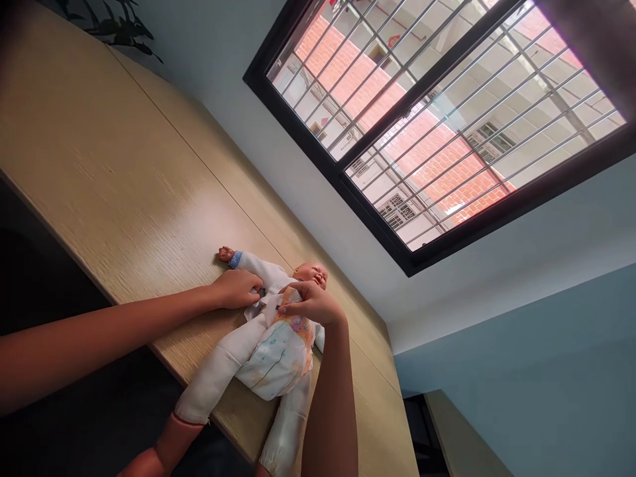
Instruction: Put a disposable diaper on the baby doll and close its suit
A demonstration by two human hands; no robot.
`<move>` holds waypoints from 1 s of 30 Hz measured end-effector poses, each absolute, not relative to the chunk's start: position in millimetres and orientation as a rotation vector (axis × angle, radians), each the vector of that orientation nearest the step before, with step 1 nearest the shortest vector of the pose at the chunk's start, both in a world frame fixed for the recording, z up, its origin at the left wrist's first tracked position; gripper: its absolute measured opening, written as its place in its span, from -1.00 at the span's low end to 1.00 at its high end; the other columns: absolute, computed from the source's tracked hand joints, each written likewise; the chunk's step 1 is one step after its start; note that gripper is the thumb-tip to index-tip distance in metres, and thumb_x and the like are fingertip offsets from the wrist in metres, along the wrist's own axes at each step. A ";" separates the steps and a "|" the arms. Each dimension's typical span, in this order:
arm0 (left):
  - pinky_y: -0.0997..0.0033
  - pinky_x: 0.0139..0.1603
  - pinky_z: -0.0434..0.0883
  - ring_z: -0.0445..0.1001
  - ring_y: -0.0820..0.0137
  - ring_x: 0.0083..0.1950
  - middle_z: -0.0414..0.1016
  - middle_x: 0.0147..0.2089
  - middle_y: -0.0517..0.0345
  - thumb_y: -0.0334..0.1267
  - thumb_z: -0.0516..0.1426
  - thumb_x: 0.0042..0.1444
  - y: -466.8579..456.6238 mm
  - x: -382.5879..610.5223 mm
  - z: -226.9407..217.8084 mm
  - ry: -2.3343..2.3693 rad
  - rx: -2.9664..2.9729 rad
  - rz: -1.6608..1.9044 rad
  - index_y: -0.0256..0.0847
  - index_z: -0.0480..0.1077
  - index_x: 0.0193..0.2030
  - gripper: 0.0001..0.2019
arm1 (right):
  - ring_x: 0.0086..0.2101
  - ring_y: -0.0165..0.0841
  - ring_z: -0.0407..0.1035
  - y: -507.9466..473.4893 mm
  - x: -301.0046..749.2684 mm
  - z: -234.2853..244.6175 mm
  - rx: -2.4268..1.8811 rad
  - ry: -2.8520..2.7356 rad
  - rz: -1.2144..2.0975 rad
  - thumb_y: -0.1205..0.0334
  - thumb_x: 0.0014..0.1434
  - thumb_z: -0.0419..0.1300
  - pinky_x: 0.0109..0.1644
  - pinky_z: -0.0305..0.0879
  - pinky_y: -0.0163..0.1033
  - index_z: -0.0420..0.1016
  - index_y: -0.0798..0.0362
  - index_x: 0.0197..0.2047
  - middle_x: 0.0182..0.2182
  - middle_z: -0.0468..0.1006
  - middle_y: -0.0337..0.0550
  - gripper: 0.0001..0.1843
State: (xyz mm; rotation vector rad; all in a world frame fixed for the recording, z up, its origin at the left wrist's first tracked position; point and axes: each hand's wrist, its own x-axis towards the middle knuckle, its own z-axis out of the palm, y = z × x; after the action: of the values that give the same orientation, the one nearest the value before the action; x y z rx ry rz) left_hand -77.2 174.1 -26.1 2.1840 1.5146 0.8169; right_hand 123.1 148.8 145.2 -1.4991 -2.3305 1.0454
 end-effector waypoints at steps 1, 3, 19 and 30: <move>0.25 -0.31 0.22 0.63 0.02 -0.17 0.71 -0.20 -0.06 -0.17 0.16 0.14 174.0 -77.5 -25.9 1.511 2.185 0.816 -0.12 0.59 -0.35 -0.82 | -0.21 -0.19 0.51 150.0 120.8 144.2 -1.503 -2.373 1.005 0.06 -0.19 0.64 -0.16 0.41 -0.19 0.74 0.00 -0.25 -0.33 0.61 -0.18 -0.59; 0.25 -0.30 0.24 0.63 0.03 -0.17 0.71 -0.21 -0.06 -0.16 0.17 0.14 174.1 -77.7 -25.9 1.508 2.184 0.814 -0.12 0.60 -0.35 -0.82 | -0.21 -0.21 0.49 153.4 117.0 141.4 -1.510 -2.503 0.963 0.09 -0.12 0.61 -0.18 0.36 -0.22 0.76 -0.03 -0.17 -0.35 0.59 -0.21 -0.60; 0.28 -0.37 0.15 0.63 0.06 -0.18 0.71 -0.23 0.01 -0.05 0.19 0.18 176.3 -77.7 -28.0 1.492 2.202 0.804 -0.11 0.53 -0.38 -0.77 | -0.31 -0.35 0.37 170.1 101.5 104.4 -1.340 -2.257 0.896 0.03 -0.01 0.47 -0.23 0.25 -0.28 0.60 0.05 -0.33 -0.40 0.51 -0.27 -0.71; 0.10 0.07 0.40 0.52 -0.05 0.16 0.60 0.07 -0.26 -0.30 0.08 0.28 136.7 -85.3 -10.5 1.615 2.117 1.018 -0.26 0.51 -0.09 -0.80 | -0.45 -0.39 0.35 170.9 96.0 66.5 -1.364 -2.177 0.986 0.16 -0.06 0.41 -0.35 0.21 -0.30 0.55 0.04 -0.22 -0.51 0.46 -0.37 -0.70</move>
State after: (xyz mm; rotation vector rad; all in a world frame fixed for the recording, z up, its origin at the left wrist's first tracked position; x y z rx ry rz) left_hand -85.3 136.7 -10.5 2.1167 1.6150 1.0182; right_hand 96.0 170.9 66.5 -1.3642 -2.1767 0.9863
